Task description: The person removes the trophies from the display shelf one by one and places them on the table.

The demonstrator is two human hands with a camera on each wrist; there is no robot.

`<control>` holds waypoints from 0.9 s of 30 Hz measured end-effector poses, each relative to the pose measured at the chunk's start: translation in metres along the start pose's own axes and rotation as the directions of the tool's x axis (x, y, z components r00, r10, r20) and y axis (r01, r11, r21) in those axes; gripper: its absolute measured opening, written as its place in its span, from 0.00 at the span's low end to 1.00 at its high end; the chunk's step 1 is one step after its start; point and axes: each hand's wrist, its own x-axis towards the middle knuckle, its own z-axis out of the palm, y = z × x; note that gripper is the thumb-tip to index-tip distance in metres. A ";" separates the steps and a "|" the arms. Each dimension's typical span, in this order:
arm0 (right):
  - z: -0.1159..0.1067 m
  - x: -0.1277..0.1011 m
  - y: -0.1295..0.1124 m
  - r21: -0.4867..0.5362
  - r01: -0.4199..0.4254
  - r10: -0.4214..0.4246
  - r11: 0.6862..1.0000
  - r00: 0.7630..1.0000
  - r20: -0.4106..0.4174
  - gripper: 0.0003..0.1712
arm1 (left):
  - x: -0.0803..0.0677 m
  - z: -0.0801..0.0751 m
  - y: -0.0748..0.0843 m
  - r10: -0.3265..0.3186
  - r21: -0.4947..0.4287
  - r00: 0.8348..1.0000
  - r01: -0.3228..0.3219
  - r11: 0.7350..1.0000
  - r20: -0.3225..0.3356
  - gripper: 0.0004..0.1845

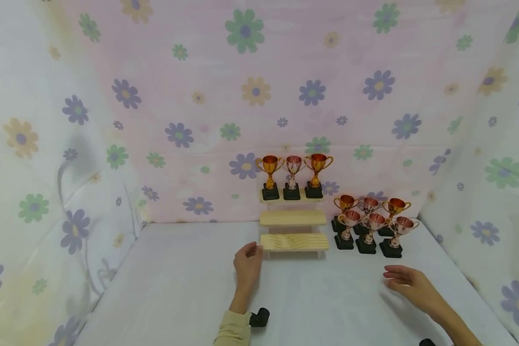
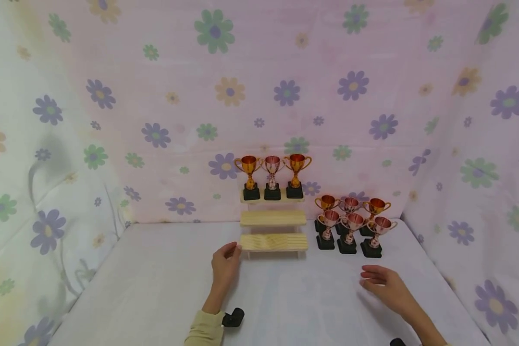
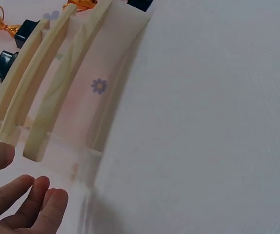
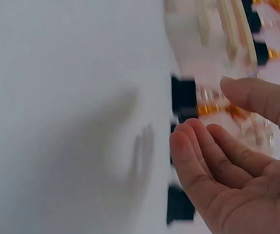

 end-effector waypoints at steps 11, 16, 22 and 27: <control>0.092 0.029 -0.047 0.379 0.002 -0.001 0.926 1.000 -0.003 0.30 | 0.015 -0.027 0.041 -0.014 -0.043 0.981 0.022 0.999 0.192 0.20; 0.118 0.060 -0.070 0.494 -0.011 0.065 0.869 0.994 -0.092 0.31 | 0.037 -0.023 0.076 0.041 -0.092 0.979 -0.023 0.995 0.199 0.26; 0.132 0.088 -0.083 0.688 -0.040 0.181 0.725 0.974 -0.134 0.35 | 0.080 -0.005 0.123 0.161 -0.171 0.962 -0.125 0.977 0.219 0.37; 0.140 0.096 -0.083 0.767 -0.034 0.241 0.641 0.958 -0.159 0.33 | 0.112 0.005 0.152 0.200 -0.147 0.954 -0.169 0.975 0.225 0.39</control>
